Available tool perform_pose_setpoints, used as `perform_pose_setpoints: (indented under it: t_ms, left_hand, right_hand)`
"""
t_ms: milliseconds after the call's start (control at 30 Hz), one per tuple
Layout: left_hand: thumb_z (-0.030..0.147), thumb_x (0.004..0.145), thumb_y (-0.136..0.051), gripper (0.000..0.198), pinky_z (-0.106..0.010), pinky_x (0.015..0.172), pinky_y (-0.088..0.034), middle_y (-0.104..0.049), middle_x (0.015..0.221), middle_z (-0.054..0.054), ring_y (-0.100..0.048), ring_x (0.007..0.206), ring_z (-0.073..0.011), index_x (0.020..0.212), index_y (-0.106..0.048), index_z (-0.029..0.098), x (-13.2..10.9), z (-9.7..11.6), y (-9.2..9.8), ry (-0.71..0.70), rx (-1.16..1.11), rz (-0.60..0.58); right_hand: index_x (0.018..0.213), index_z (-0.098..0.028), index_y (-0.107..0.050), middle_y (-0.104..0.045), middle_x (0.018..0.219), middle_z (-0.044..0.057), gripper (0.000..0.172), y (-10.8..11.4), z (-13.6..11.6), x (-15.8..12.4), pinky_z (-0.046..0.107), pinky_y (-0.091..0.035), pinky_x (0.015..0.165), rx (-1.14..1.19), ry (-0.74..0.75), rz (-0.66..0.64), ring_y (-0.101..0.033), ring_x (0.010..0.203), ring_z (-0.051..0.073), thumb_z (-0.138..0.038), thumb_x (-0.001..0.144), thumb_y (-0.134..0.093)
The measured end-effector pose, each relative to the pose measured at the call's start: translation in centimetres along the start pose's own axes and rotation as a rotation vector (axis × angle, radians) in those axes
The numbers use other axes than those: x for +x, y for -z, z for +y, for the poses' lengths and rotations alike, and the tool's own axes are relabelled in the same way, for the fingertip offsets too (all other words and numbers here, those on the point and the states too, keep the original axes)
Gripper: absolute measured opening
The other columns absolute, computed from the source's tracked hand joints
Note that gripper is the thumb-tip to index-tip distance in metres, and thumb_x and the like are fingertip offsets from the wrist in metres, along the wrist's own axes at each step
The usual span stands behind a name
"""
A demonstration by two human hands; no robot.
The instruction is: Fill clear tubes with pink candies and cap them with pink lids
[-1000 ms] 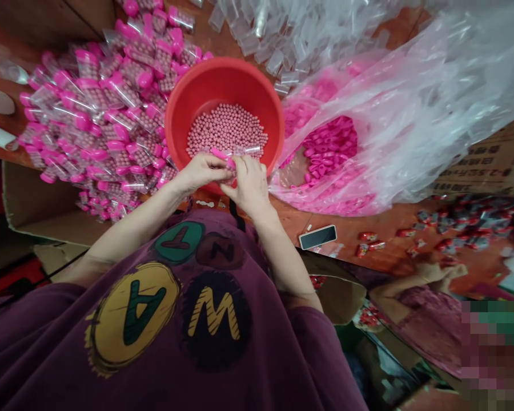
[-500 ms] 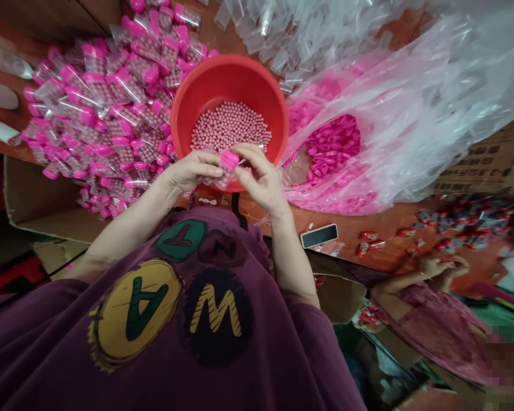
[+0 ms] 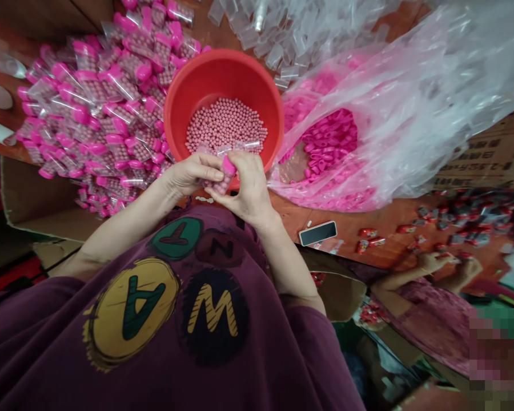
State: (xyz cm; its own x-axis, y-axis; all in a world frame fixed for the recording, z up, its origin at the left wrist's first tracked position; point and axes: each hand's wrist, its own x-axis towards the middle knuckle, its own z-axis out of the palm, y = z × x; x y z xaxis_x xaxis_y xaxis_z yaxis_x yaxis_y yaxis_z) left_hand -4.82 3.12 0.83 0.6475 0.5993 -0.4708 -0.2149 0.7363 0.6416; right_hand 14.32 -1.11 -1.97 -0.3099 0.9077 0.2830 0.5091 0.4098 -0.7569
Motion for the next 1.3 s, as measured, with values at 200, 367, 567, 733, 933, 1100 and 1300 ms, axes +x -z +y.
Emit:
perform_pose_setpoints:
  t_ms: [200, 367, 567, 733, 933, 1100, 1300]
  left_hand:
    - [0.032, 0.065, -0.09, 0.023, -0.022, 0.057, -0.047, -0.071, 0.064, -0.003, -0.062, 0.057, -0.0104, 0.069, -0.077, 0.013, 0.0, -0.6, 0.4, 0.027, -0.003, 0.055]
    - [0.031, 0.064, -0.091, 0.027, -0.022, 0.06, -0.048, -0.076, 0.074, -0.003, -0.064, 0.062, -0.0101, 0.082, -0.082, 0.013, 0.2, -0.8, 1.5, 0.05, 0.047, 0.157]
    - [0.021, 0.061, -0.091, 0.029, -0.022, 0.068, -0.048, -0.071, 0.075, 0.002, -0.06, 0.069, -0.0083, 0.087, -0.082, 0.013, 1.0, -0.6, 1.0, -0.022, 0.208, 0.336]
    - [0.025, 0.073, -0.08, 0.014, -0.022, 0.059, -0.038, -0.066, 0.066, 0.002, -0.052, 0.058, -0.0071, 0.082, -0.083, 0.015, 1.2, -1.0, 1.5, 0.024, 0.211, 0.267]
    - [0.021, 0.076, -0.073, 0.008, -0.023, 0.058, -0.034, -0.064, 0.064, 0.002, -0.05, 0.058, -0.0077, 0.073, -0.079, 0.016, 1.0, -0.5, 1.9, -0.01, 0.274, 0.266]
    - [0.017, 0.08, -0.073, 0.012, -0.024, 0.063, -0.041, -0.063, 0.063, 0.001, -0.054, 0.06, -0.0086, 0.069, -0.076, 0.014, 0.7, -0.2, 1.2, -0.022, 0.248, 0.261]
    - [0.014, 0.081, -0.076, 0.018, -0.024, 0.06, -0.038, -0.056, 0.059, 0.003, -0.05, 0.058, -0.0077, 0.064, -0.07, 0.014, 0.3, 0.3, 0.5, -0.016, 0.231, 0.258]
  right_hand:
    - [0.143, -0.027, -0.044, -0.063, 0.127, 0.011, 0.076, -0.9, 0.0, -0.3, 0.065, -0.055, 0.106, -0.004, -0.01, 0.018, -0.064, 0.121, 0.035, -0.06, 0.085, -0.08]
    - [0.145, -0.025, -0.043, -0.06, 0.135, 0.013, 0.076, -1.3, 0.4, -0.3, 0.062, -0.052, 0.109, -0.032, -0.126, -0.058, -0.059, 0.126, 0.035, -0.064, 0.088, -0.074]
    - [0.148, -0.017, -0.045, -0.059, 0.137, 0.019, 0.075, -0.8, 0.6, 1.1, 0.064, -0.047, 0.109, -0.306, -0.251, -0.234, -0.055, 0.126, 0.039, -0.059, 0.091, -0.069]
    - [0.145, -0.018, -0.051, -0.058, 0.137, 0.019, 0.075, -0.3, 0.4, 1.9, 0.065, -0.046, 0.108, -0.355, -0.242, -0.299, -0.055, 0.125, 0.041, -0.057, 0.086, -0.075]
    - [0.147, -0.019, -0.051, -0.059, 0.137, 0.019, 0.076, -0.6, 1.0, 1.9, 0.068, -0.046, 0.109, -0.306, -0.194, -0.293, -0.054, 0.128, 0.043, -0.056, 0.086, -0.076]
    - [0.132, -0.019, -0.058, -0.063, 0.127, 0.016, 0.065, -0.5, 0.1, 2.1, 0.067, -0.046, 0.11, -0.333, -0.185, -0.273, -0.056, 0.125, 0.043, -0.06, 0.085, -0.078]
    - [0.119, -0.017, -0.06, -0.063, 0.12, 0.017, 0.055, -0.9, -1.1, 1.9, 0.07, -0.045, 0.107, -0.398, -0.218, -0.28, -0.054, 0.125, 0.046, -0.054, 0.084, -0.081]
